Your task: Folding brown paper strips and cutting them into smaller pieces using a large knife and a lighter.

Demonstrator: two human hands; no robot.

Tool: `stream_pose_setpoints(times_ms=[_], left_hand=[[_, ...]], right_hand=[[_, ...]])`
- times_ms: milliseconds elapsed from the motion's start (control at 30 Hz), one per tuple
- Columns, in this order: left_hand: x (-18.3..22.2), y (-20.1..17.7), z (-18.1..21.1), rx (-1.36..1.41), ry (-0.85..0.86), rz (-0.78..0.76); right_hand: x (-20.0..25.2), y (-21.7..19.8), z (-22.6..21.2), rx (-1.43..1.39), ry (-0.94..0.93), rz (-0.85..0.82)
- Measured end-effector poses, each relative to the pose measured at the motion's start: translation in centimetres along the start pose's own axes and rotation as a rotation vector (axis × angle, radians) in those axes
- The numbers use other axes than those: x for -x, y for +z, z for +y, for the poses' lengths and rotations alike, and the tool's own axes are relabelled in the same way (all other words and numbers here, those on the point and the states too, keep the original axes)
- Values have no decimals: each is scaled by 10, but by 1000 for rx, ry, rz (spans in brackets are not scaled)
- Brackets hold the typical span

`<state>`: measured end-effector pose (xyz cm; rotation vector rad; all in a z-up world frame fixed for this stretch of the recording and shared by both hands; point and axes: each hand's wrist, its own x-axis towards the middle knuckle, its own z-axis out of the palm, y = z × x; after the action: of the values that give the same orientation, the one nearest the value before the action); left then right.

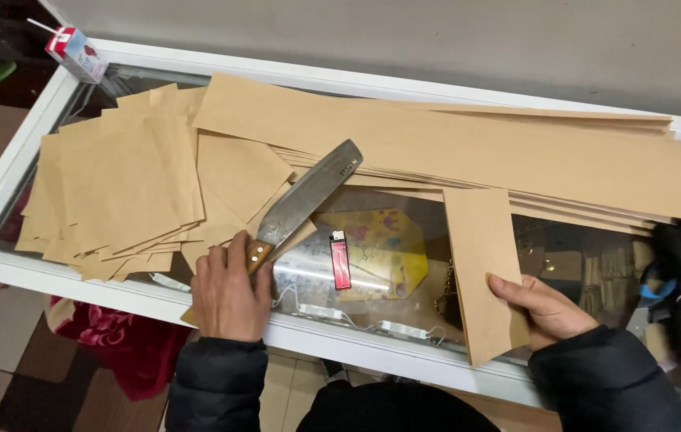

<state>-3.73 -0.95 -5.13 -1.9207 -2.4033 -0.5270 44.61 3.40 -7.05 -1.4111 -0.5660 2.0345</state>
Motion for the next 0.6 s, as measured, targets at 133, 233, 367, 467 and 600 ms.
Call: stream_pose_setpoints(times_ms=[133, 233, 367, 467, 600], left_hand=[[4, -24, 12, 32, 34, 55], [5, -47, 23, 231, 71, 61], [8, -68, 42, 368, 162, -72], [12, -69, 48, 353, 244, -48], [13, -68, 51, 328, 296, -44]], right_hand=[[-8, -23, 1, -3, -4, 2], [-4, -27, -4, -6, -26, 88], [1, -35, -10, -29, -58, 144], [5, -38, -13, -46, -83, 153], [15, -33, -17, -69, -93, 138]])
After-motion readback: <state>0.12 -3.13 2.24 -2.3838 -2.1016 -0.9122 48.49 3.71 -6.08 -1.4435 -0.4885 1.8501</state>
